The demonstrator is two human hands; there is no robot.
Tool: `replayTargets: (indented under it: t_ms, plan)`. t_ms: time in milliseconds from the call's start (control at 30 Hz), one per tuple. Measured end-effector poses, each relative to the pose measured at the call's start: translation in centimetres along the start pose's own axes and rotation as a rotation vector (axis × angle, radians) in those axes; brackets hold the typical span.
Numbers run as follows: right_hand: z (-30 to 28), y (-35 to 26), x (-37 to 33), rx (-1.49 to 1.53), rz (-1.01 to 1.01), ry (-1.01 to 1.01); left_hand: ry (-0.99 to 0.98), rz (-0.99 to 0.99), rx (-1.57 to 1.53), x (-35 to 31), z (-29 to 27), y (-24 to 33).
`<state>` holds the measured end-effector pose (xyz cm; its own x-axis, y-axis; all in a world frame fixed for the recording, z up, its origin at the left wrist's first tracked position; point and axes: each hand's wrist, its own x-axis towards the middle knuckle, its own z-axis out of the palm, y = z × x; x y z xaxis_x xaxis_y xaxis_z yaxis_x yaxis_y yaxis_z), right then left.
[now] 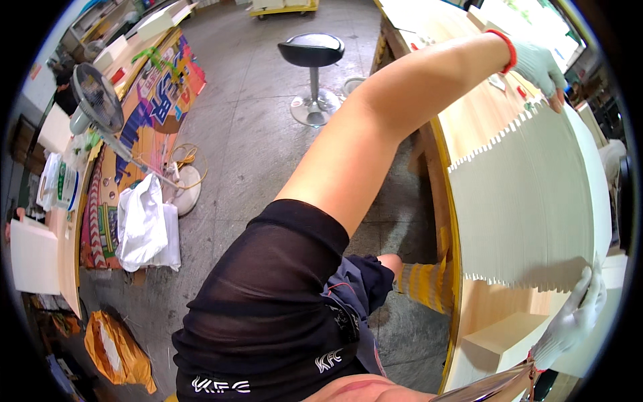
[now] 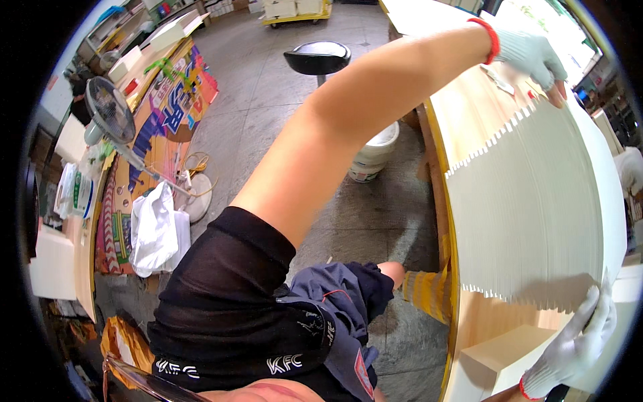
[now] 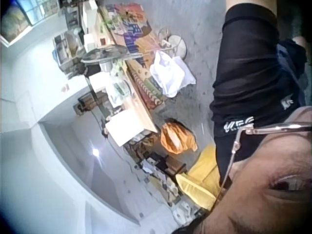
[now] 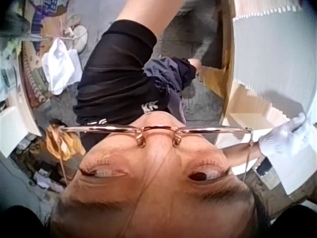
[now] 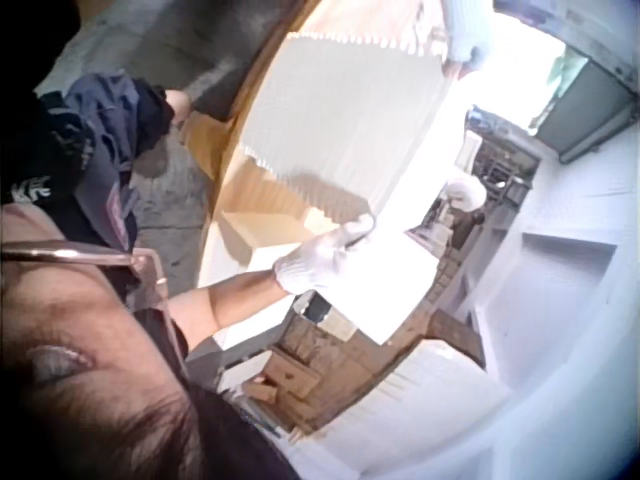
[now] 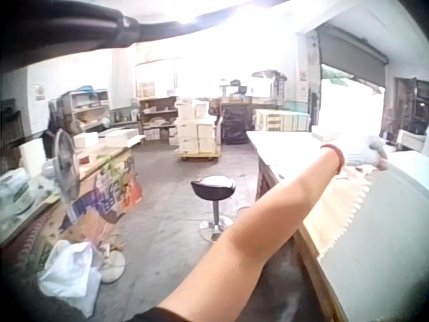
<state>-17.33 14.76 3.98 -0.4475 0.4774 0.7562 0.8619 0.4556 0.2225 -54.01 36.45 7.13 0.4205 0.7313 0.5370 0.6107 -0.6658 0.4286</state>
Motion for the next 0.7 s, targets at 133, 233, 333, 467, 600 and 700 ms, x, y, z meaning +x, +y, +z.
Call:
replayTargets:
  t_ms: [133,233,333,467,600,700]
  plan:
    - [0.4,-1.0,0.1,-0.054,0.074,-0.004,-0.071,0.011,0.038,-0.4,-0.7,0.2]
    - [0.1,-1.3,0.1,-0.056,0.074,0.016,-0.047,0.002,0.098,0.1,-1.0,0.6]
    - [-0.8,-1.2,-0.1,0.11,0.016,0.051,0.06,-0.012,0.1,0.3,0.9,1.0]
    - [0.5,-2.3,0.2,0.012,-0.039,0.107,-0.159,-0.219,0.213,-2.5,-3.6,5.5]
    - [-1.1,-3.7,0.2,-0.099,-0.004,0.143,-0.014,0.081,0.571,1.1,-3.4,1.0]
    - [-2.7,-3.5,-3.2,0.092,0.015,0.138,-0.087,0.114,0.705,2.5,-0.9,5.5]
